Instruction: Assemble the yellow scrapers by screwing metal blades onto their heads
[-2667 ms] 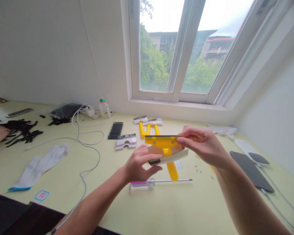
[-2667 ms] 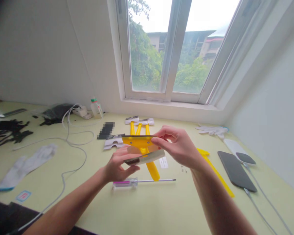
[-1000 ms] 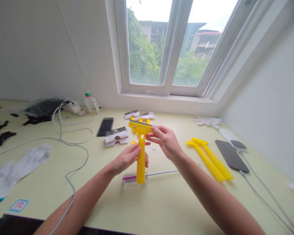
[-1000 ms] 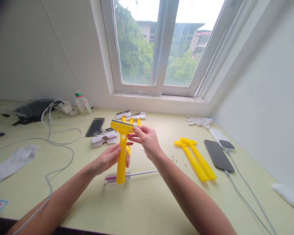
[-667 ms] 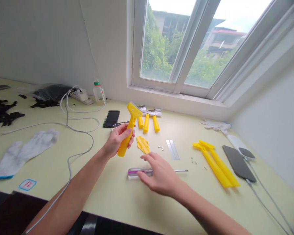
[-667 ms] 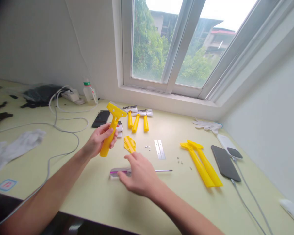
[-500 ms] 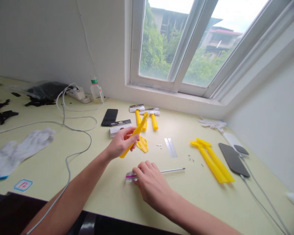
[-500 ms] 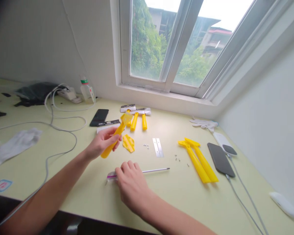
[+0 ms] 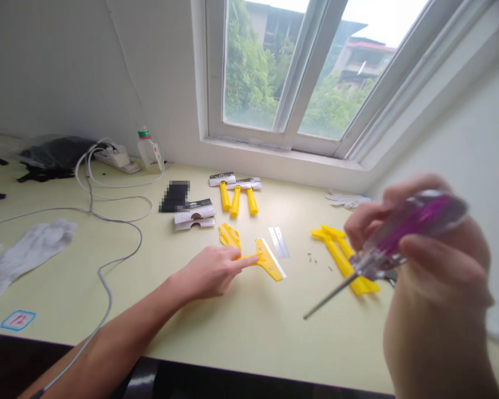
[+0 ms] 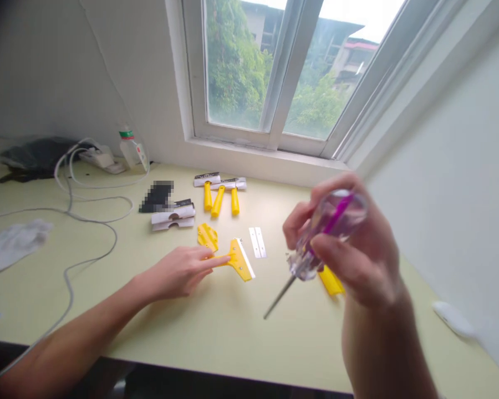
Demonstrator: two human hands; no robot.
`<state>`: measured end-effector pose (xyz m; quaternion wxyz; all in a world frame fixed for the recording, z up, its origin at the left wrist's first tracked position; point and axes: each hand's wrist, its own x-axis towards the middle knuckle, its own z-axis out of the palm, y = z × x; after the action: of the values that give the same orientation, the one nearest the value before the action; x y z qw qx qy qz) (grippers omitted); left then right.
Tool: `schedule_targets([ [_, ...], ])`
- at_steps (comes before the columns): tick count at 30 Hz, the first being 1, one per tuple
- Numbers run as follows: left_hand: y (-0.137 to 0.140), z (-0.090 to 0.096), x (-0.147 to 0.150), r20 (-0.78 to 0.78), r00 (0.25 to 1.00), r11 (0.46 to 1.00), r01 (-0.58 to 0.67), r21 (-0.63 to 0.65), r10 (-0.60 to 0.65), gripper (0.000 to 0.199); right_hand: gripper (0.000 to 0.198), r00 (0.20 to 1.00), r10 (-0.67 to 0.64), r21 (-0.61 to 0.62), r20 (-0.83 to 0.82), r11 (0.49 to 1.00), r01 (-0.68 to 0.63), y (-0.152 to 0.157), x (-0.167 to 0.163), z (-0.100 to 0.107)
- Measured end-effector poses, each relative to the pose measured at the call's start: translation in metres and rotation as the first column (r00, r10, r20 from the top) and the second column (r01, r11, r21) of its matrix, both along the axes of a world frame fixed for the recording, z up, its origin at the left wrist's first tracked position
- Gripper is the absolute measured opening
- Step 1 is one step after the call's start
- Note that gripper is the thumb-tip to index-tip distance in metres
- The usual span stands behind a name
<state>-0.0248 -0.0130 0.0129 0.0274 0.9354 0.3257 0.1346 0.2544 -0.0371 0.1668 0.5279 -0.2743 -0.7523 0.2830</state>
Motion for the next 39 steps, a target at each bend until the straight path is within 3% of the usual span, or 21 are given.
schedule_targets([
  [2, -0.005, 0.001, 0.004, -0.074, 0.997, 0.999, 0.027, 0.017, -0.025, 0.056, 0.019, 0.973, -0.043, 0.046, -0.226, 0.997, 0.055, 0.020, 0.001, -0.003],
  [4, -0.008, 0.001, 0.006, -0.126, 0.991, 0.999, 0.039, 0.018, -0.036, 0.061, 0.022, 0.951, -0.108, 0.039, -0.289, 0.991, 0.125, 0.039, 0.000, -0.011],
  [13, -0.008, -0.005, 0.011, -0.246, 0.969, 1.000, -0.023, 0.002, 0.023, 0.066, 0.036, 0.951, -0.276, -0.182, -0.138, 0.951, 0.250, 0.091, -0.008, -0.063],
  [21, -0.007, -0.006, 0.012, -0.249, 0.968, 1.000, -0.018, -0.023, 0.012, 0.066, 0.039, 0.951, -0.250, -0.269, -0.180, 0.943, 0.197, 0.100, -0.013, -0.079],
  [25, -0.007, -0.006, 0.011, -0.248, 0.969, 1.000, 0.002, -0.009, -0.005, 0.065, 0.043, 0.949, -0.273, -0.254, -0.154, 0.940, 0.229, 0.103, -0.012, -0.083],
  [31, -0.007, -0.006, 0.010, -0.262, 0.965, 1.000, -0.007, -0.015, 0.003, 0.061, 0.038, 0.942, -0.332, -0.128, 0.052, 0.933, 0.336, 0.103, -0.010, -0.082],
  [39, -0.006, -0.006, 0.009, -0.257, 0.967, 0.999, -0.003, -0.036, -0.007, 0.060, 0.034, 0.919, -0.388, -0.074, 0.069, 0.917, 0.392, 0.103, -0.011, -0.083],
])
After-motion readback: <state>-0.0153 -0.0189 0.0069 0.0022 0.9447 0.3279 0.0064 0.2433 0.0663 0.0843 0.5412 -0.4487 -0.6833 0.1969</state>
